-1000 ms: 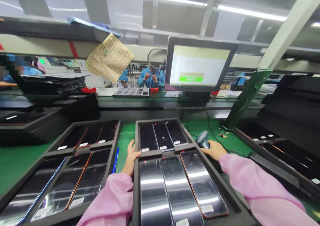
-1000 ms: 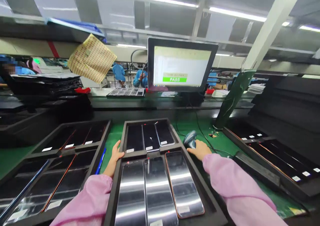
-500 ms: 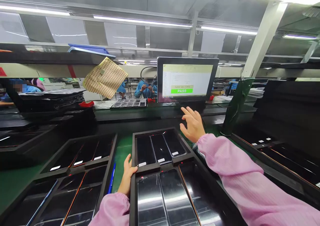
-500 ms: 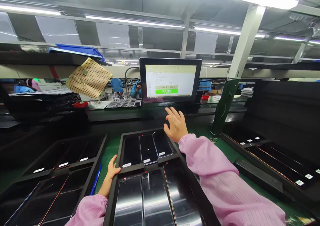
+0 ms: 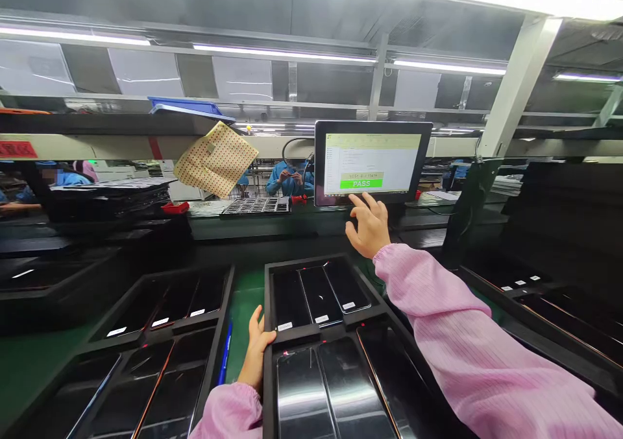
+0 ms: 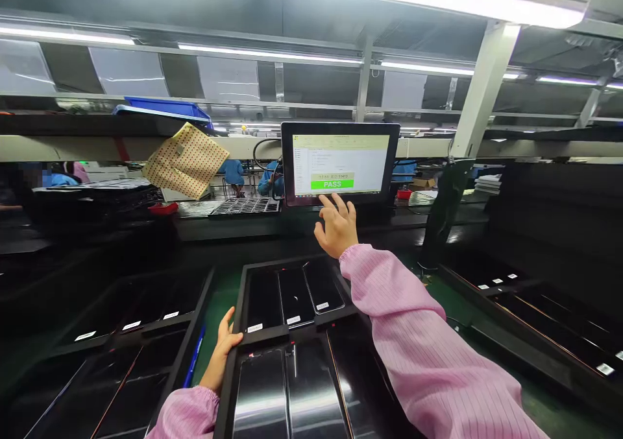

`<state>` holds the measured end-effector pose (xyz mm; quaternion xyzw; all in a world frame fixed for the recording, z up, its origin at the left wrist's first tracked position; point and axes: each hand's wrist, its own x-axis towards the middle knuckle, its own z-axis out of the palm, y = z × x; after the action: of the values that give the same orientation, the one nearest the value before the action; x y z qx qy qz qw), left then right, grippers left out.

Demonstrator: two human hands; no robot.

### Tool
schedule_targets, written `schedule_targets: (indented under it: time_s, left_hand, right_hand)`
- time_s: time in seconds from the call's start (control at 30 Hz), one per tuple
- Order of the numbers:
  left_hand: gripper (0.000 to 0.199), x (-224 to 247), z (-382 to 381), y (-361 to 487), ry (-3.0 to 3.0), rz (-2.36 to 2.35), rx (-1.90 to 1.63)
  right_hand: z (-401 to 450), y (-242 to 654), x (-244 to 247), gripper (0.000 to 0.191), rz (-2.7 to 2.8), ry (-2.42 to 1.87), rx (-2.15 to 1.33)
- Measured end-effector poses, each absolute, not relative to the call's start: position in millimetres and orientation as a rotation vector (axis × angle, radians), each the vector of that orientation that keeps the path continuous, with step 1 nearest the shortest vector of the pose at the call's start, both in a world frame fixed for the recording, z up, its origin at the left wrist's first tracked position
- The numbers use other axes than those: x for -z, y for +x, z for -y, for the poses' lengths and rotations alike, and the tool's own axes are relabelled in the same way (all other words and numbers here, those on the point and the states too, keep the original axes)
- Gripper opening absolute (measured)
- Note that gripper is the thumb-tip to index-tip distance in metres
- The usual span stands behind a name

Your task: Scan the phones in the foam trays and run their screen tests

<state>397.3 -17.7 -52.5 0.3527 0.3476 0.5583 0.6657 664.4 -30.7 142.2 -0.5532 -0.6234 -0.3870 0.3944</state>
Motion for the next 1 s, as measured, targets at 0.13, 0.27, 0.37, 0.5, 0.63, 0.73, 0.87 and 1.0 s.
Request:
schedule_targets:
  time_s: [0.13,0.27,0.37,0.5,0.63,0.73,0.87,1.0]
  left_hand:
    - [0.077,51.5,18.5,397.4,0.784,-0.778,-1.265]
    - [0.078,49.8,19.4,397.1,0.779,-0.778,-1.259]
    - [0.079,49.2,19.6,397.3,0.788,-0.78,-1.259]
    - [0.08,51.0,18.1,397.4,0.8,-0.788,-1.246]
    - [0.078,57.0,13.5,396.9,0.81,-0.776,-1.256]
    - [0.077,59.7,10.7,396.7,0.818,-0.777,-1.249]
    - [0.073,49.6,15.3,397.8,0.841,-0.783,-1.257]
    - [0.074,31.6,26.7,398.8,0.892,-0.785,-1.246]
  right_hand:
    - [29.5,669.3,-144.6,0.006,1.444,-1.379,0.987]
    - [29.1,668.2,-150.7,0.007,1.445,-1.485,0.879]
    - [38.1,668.0,-148.7,0.01,1.409,-1.495,0.843]
    - [69.0,683.1,-129.3,0.025,1.185,-1.733,0.787]
    - [107.9,714.3,-91.2,0.045,1.064,-2.475,0.17]
    - [127.6,729.4,-56.2,0.031,1.119,-2.612,-0.254]
    - [129.3,724.8,-24.5,0.021,1.115,-2.579,-0.446]
    - [127.5,711.5,-30.5,0.025,0.981,-2.505,-0.482]
